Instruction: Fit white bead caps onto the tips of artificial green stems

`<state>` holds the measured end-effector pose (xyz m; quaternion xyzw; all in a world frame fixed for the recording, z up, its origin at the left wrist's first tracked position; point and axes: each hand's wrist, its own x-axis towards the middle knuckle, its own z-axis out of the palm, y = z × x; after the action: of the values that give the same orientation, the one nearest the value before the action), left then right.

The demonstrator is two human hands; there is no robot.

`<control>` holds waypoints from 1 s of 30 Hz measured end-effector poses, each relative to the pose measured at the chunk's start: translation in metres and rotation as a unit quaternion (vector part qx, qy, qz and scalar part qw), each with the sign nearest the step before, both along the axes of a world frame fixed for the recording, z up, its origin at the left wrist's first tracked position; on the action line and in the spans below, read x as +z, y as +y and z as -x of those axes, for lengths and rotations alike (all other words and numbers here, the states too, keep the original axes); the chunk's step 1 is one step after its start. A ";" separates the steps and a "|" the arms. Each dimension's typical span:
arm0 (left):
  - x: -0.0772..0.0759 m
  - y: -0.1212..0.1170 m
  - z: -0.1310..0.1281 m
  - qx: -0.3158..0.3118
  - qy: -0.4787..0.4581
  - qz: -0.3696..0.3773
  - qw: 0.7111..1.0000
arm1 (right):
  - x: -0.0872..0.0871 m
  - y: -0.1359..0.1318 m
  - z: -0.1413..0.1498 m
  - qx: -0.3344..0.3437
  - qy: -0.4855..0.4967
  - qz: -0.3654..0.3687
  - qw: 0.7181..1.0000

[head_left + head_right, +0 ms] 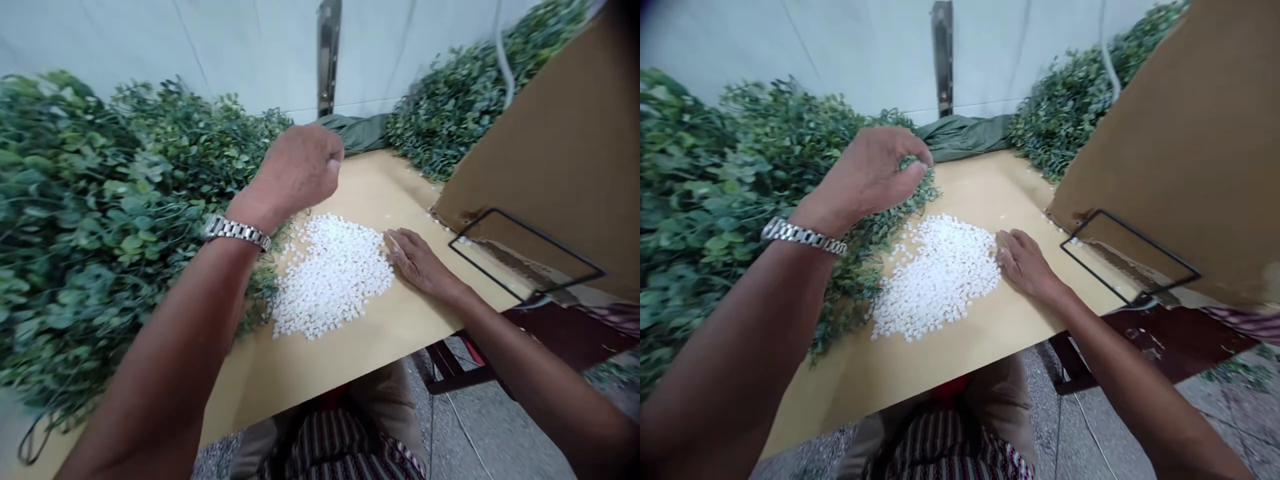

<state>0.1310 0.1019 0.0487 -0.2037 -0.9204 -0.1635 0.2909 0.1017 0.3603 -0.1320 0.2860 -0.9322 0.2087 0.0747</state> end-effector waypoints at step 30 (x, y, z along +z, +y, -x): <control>-0.146 -0.036 -0.233 0.145 -0.024 -0.081 0.986 | 0.072 -0.179 -0.072 0.440 0.184 -0.079 0.875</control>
<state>0.3643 0.0660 -0.0969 -0.0396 -0.9305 -0.1984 0.3054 0.1738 0.1816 -0.0602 0.7048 -0.6930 0.0893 0.1223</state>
